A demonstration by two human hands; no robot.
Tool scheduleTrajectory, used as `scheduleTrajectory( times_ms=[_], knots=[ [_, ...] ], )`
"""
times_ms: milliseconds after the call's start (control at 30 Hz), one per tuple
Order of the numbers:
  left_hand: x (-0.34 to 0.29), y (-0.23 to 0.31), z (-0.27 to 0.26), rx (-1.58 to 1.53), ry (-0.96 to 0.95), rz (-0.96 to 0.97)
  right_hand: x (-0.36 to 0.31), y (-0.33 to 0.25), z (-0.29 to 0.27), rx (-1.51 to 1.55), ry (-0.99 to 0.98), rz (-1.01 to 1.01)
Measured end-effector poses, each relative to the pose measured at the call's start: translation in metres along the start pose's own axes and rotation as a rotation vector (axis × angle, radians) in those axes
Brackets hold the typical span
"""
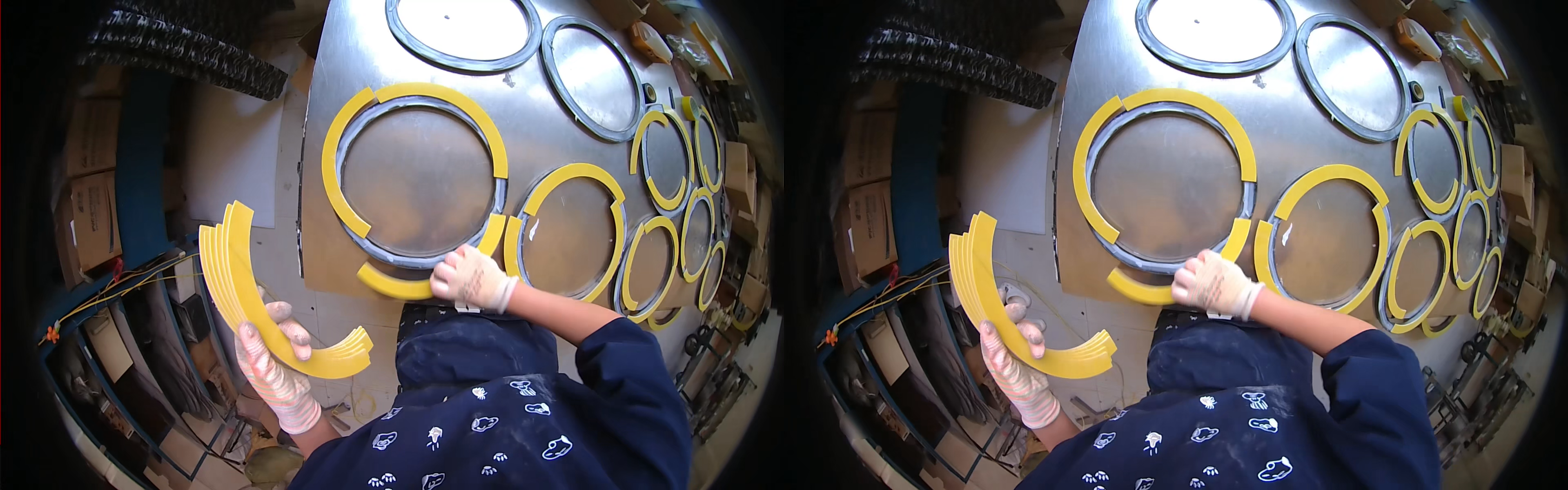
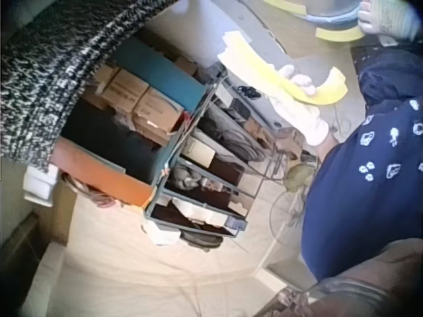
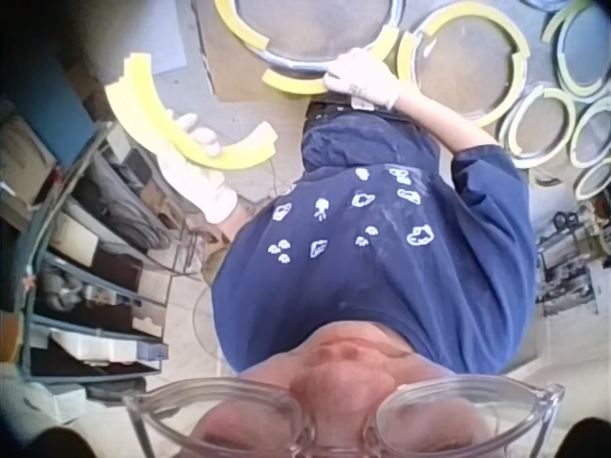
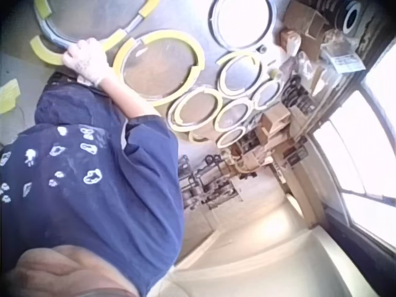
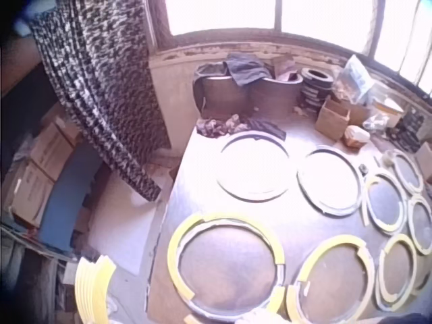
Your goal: Applying yellow adhesive strips to the edges of circular metal components.
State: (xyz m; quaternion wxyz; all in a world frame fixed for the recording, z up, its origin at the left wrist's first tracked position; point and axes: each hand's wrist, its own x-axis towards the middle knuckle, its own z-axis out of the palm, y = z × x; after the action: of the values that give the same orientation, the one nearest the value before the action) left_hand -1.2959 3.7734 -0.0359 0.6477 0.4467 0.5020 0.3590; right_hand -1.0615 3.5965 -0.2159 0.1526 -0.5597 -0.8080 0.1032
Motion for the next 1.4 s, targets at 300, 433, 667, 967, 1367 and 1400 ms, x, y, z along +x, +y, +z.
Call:
scheduleTrajectory(
  times_ms=[300,433,667,967,1367,1400],
  knots=[
    [0.02,-0.008,0.044,-0.032,-0.126,-0.14,0.015,0.035,0.002,0.03,-0.374,0.183],
    [0.048,-0.011,0.096,0.037,-0.225,-0.205,0.014,0.065,-0.011,0.158,-0.538,0.218],
    [0.147,-0.01,0.157,0.062,-0.476,-0.482,0.061,0.114,-0.174,0.105,0.319,0.456],
    [0.296,-0.023,0.311,0.066,-0.845,-0.76,0.088,0.315,-0.184,-0.185,0.388,0.463],
    [0.527,-0.068,0.397,0.166,-0.617,-0.528,0.044,0.501,-0.164,-0.138,0.163,1.546],
    [0.532,-0.073,0.4,0.181,-0.566,-0.554,0.043,0.504,-0.161,-0.163,0.143,1.552]
  ],
)
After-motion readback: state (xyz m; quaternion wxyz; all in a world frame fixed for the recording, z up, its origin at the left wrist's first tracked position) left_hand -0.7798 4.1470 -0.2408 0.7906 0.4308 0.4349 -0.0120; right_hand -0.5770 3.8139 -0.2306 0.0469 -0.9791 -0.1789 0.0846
